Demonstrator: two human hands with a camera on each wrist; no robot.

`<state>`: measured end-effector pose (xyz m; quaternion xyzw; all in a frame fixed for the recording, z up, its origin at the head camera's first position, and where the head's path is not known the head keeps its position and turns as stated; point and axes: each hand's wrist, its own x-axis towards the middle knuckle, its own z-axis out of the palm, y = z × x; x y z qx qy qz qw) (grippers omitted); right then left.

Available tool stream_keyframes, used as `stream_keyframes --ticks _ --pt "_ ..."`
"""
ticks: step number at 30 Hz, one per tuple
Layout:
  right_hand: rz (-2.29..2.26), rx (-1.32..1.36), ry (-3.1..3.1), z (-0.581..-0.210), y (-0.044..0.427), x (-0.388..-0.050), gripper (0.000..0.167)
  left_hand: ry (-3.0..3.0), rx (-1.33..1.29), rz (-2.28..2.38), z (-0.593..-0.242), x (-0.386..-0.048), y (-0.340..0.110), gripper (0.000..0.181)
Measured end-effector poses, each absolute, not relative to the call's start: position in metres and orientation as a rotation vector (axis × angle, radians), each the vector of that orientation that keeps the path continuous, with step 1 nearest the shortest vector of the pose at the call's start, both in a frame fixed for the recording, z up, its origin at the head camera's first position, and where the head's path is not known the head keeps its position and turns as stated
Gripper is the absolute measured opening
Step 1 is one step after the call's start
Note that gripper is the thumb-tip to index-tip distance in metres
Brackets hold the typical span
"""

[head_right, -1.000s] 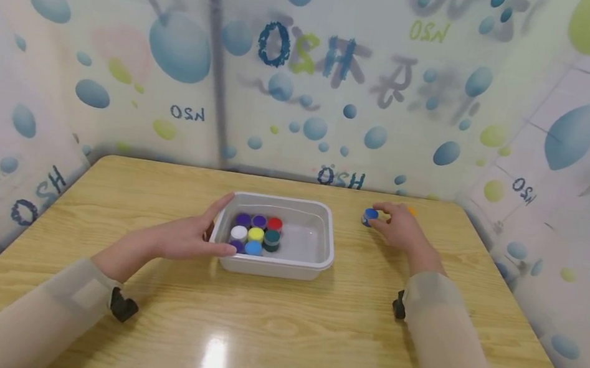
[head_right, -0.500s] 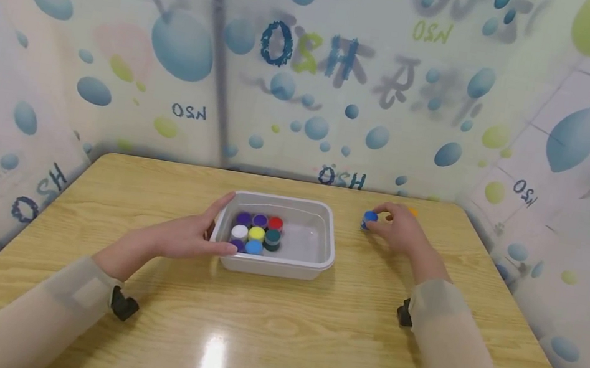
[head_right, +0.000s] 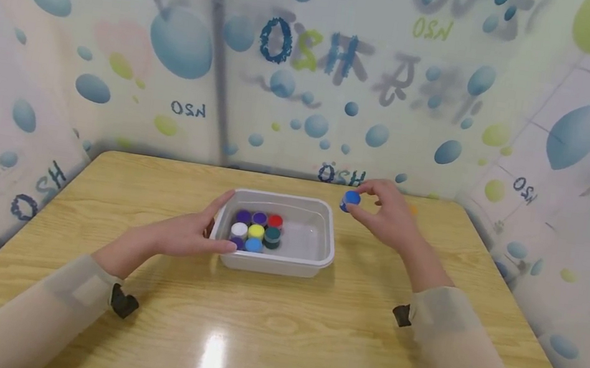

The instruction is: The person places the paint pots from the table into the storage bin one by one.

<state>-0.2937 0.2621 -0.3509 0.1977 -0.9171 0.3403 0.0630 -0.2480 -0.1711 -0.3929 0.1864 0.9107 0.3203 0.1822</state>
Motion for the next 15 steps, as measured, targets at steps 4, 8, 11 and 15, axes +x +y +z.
stream_keyframes --ticks 4,8,11,15 --pt "1.030 0.705 -2.770 -0.346 0.234 -0.285 0.035 2.567 0.530 0.913 -0.393 -0.248 -0.171 0.126" --pt "1.025 0.832 -2.797 -0.354 0.207 -0.280 0.031 2.564 0.538 0.911 -0.394 -0.249 -0.172 0.126" --pt "1.065 0.930 -2.808 -0.361 0.189 -0.278 0.027 2.560 0.540 0.912 -0.393 -0.249 -0.172 0.126" --pt "1.091 1.034 -2.805 -0.369 0.170 -0.279 0.024 2.552 0.542 0.924 -0.392 -0.248 -0.172 0.126"
